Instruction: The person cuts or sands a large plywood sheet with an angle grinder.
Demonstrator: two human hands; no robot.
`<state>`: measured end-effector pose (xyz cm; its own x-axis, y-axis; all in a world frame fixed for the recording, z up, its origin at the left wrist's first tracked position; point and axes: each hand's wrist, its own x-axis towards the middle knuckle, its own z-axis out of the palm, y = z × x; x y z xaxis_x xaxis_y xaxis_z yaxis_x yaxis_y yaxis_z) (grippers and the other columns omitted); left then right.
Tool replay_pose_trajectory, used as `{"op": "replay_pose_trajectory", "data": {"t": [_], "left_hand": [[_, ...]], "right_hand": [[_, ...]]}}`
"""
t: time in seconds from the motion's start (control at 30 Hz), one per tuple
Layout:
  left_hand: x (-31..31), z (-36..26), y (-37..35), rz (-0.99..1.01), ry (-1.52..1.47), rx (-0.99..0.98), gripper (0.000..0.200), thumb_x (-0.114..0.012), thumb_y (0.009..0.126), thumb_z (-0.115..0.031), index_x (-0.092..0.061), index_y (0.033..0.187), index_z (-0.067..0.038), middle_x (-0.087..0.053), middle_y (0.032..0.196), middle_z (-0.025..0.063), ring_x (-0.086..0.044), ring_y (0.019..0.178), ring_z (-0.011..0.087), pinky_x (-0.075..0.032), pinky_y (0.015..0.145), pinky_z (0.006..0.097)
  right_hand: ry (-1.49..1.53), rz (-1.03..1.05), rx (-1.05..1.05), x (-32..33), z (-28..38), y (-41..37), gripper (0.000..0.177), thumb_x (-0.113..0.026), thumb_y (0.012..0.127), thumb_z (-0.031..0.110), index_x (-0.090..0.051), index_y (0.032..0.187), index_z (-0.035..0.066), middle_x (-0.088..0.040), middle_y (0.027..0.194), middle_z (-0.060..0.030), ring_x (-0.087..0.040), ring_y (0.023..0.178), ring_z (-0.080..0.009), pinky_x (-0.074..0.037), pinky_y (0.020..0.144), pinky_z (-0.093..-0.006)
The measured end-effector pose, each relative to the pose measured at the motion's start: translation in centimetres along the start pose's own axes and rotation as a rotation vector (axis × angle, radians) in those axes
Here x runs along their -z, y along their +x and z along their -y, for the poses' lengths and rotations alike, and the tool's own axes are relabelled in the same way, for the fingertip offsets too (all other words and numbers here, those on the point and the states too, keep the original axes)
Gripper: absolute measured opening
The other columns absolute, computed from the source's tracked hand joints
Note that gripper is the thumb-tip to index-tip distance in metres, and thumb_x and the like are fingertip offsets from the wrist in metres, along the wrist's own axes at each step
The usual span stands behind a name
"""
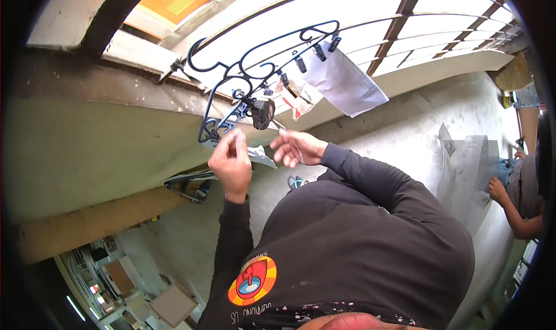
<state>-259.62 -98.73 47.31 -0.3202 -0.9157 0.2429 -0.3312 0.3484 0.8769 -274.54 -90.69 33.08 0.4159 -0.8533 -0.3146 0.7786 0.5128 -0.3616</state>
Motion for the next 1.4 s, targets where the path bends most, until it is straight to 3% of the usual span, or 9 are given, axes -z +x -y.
{"op": "replay_pose_trajectory", "data": {"t": [0.1, 0.2, 0.33, 0.4, 0.67, 0.77, 1.03, 1.23, 1.4], "left_hand": [[1.0, 0.4, -4.1, 0.189, 0.096, -0.149, 0.007, -0.064, 0.082, -0.002, -0.064, 0.084, 0.005, -0.051, 0.06, 0.0022, -0.041, 0.053, 0.0046, -0.035, 0.048, 0.0209], [1.6, 2.5, -9.4, 0.462, 0.003, 0.15, 0.012, -0.066, 0.082, -0.005, -0.067, 0.089, 0.005, -0.05, 0.062, -0.0054, -0.038, 0.055, 0.0009, -0.032, 0.049, 0.0177], [2.3, 7.5, -13.6, 0.61, -0.062, 0.475, 0.014, -0.065, 0.084, -0.005, -0.067, 0.092, 0.006, -0.052, 0.067, -0.0059, -0.04, 0.059, 0.0011, -0.033, 0.052, 0.0169], [2.1, 8.5, -14.1, 0.626, -0.083, 0.457, 0.014, -0.065, 0.084, -0.006, -0.067, 0.093, 0.005, -0.056, 0.07, -0.0045, -0.043, 0.06, 0.0011, -0.035, 0.054, 0.0166], [2.8, 11.8, -11.9, 1.029, 0.039, 0.106, 0.015, -0.069, 0.081, -0.012, -0.069, 0.089, 0.0, -0.059, 0.059, -0.0012, -0.047, 0.053, 0.0013, -0.038, 0.051, 0.0185], [1.8, 11.0, -10.7, 1.245, 0.253, -0.371, 0.014, -0.07, 0.078, -0.02, -0.071, 0.087, -0.011, -0.062, 0.062, 0.0104, -0.058, 0.05, 0.0187, -0.046, 0.052, 0.0268], [-2.6, 8.1, -16.1, 1.502, 0.173, -0.61, 0.018, -0.066, 0.08, -0.031, -0.072, 0.088, -0.016, -0.065, 0.071, 0.0124, -0.064, 0.068, 0.0296, -0.051, 0.06, 0.0351], [-3.7, 10.4, -25.1, 1.975, 0.138, -0.85, 0.021, -0.061, 0.081, -0.03, -0.071, 0.095, -0.017, -0.066, 0.079, 0.0149, -0.064, 0.074, 0.0346, -0.051, 0.065, 0.0411], [-4.8, 8.6, -29.4, 2.1, 0.171, -0.858, 0.023, -0.059, 0.083, -0.03, -0.069, 0.1, -0.017, -0.067, 0.084, 0.0163, -0.064, 0.08, 0.0346, -0.051, 0.071, 0.0409]], "right_hand": [[-0.724, -0.35, -0.089, 4.9, -3.1, -2.1, 0.051, -0.055, 0.086, 0.049, -0.054, 0.109, 0.003, -0.065, 0.09, -0.015, -0.065, 0.071, -0.0205, -0.053, 0.061, -0.0323], [-1.537, -0.747, -0.064, 15.2, -9.1, -6.8, 0.047, -0.059, 0.08, 0.038, -0.058, 0.109, 0.001, -0.065, 0.098, -0.0192, -0.064, 0.091, -0.0297, -0.051, 0.081, -0.0374], [-1.268, -1.278, -0.415, 32.3, -19.5, -16.4, 0.034, -0.053, 0.079, 0.032, -0.068, 0.093, 0.004, -0.065, 0.1, -0.0206, -0.062, 0.095, -0.032, -0.048, 0.085, -0.0397], [-0.929, -1.487, -0.476, 28.9, -18.7, -22.8, 0.037, -0.05, 0.077, 0.031, -0.069, 0.088, 0.001, -0.066, 0.092, -0.0225, -0.064, 0.09, -0.0328, -0.049, 0.082, -0.0403], [-0.943, -1.794, -0.119, 25.0, -23.3, -26.4, 0.034, -0.06, 0.073, 0.033, -0.067, 0.085, 0.002, -0.066, 0.091, -0.0213, -0.063, 0.088, -0.0355, -0.05, 0.079, -0.0415], [-0.866, -1.778, -0.056, 22.3, -28.6, -20.5, 0.026, -0.064, 0.073, 0.035, -0.065, 0.08, 0.01, -0.067, 0.085, -0.0157, -0.064, 0.085, -0.0324, -0.05, 0.076, -0.0428], [-0.921, -1.395, -0.08, 10.8, -39.8, -20.1, 0.034, -0.062, 0.076, 0.038, -0.067, 0.093, 0.009, -0.067, 0.095, -0.014, -0.063, 0.092, -0.0303, -0.048, 0.08, -0.0397], [-0.459, -1.971, 0.111, 8.8, -48.0, -26.8, 0.031, -0.06, 0.077, 0.035, -0.066, 0.09, 0.008, -0.067, 0.074, -0.0118, -0.065, 0.07, -0.026, -0.051, 0.069, -0.0373], [-0.198, -1.893, 0.023, 9.0, -58.9, -26.8, 0.03, -0.063, 0.076, 0.036, -0.068, 0.087, 0.008, -0.068, 0.073, -0.0087, -0.065, 0.063, -0.0204, -0.053, 0.065, -0.035]]}}
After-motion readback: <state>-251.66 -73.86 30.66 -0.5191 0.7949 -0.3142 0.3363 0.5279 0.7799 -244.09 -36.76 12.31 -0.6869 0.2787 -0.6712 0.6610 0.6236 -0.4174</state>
